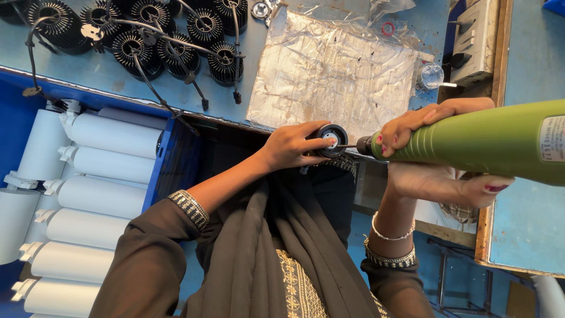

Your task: The person assembles small black cylindrical electronic components on a workbench. They use a green electric screwdriver to secure parts, insert small white components, and place finished units into a blue bin.

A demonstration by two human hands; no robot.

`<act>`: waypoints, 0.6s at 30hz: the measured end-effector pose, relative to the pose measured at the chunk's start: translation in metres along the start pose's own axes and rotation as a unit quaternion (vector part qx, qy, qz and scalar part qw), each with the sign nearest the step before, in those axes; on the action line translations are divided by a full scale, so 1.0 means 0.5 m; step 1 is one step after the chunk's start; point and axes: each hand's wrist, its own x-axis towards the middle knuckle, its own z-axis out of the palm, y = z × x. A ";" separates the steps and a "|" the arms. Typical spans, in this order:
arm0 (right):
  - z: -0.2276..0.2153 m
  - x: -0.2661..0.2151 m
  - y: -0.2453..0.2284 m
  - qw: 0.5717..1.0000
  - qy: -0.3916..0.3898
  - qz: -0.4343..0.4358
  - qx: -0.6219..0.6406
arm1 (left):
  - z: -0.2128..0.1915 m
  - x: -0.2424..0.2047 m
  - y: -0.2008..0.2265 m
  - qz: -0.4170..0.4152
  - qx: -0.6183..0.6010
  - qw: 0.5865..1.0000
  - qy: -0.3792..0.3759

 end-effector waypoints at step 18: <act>-0.021 -0.001 0.008 0.999 -0.006 0.027 0.036 | 0.001 0.002 0.006 -0.020 -0.009 1.000 -0.004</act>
